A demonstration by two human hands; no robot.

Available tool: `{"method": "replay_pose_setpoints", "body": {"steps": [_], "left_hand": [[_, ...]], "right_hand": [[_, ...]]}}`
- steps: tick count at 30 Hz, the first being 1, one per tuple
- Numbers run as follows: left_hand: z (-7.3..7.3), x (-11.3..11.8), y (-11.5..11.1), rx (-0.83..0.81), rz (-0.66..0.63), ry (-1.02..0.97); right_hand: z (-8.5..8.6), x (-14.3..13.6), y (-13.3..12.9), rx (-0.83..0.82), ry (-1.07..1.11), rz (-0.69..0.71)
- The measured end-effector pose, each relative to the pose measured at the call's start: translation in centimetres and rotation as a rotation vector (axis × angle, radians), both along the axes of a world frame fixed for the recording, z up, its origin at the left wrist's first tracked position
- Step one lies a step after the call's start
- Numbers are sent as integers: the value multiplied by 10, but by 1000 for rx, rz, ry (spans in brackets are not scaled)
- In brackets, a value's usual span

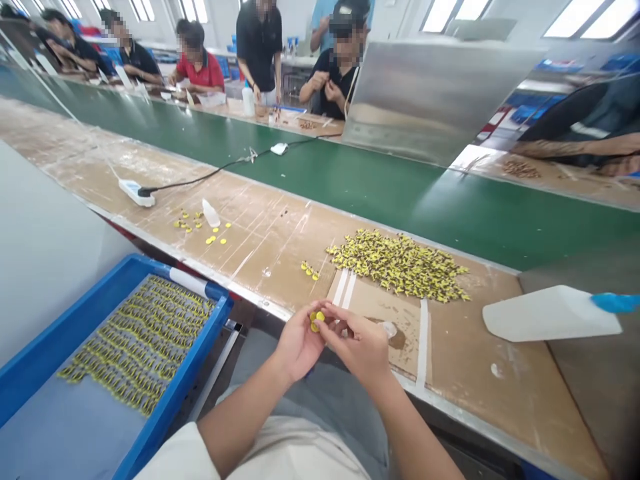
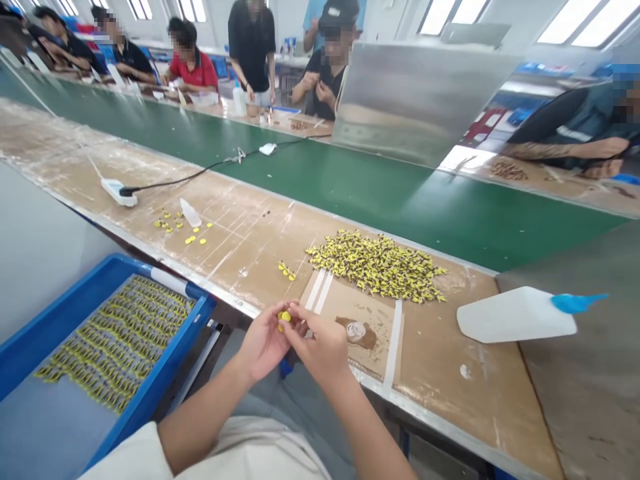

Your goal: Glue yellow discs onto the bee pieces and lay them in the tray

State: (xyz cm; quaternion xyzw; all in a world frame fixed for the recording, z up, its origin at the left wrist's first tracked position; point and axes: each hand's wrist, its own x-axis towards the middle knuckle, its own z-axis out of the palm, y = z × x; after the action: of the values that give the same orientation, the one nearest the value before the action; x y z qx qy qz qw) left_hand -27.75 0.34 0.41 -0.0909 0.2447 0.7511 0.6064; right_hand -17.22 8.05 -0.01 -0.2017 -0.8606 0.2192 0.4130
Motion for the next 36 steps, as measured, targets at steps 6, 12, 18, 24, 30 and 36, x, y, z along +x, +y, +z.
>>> {"method": "replay_pose_setpoints", "body": {"steps": [6,12,18,24,30,36], "left_hand": [[4,4,1,24,-116,137],[6,4,1,83,-165,206],[1,-2,1,0,-93,131],[-10,-14,-1,-97,-39,117],[-13,-18,1,-128,-36,197],[-16,-20,7,-163,-30,208]], "right_hand": [[19,12,9,148,51,-46],[31,22,11,270,3,-17],[41,41,41,83,-99,11],[7,59,138,-195,-464,-383],[-30,57,170,-203,-528,-358],[-41,65,177,-219,-447,-277]]}}
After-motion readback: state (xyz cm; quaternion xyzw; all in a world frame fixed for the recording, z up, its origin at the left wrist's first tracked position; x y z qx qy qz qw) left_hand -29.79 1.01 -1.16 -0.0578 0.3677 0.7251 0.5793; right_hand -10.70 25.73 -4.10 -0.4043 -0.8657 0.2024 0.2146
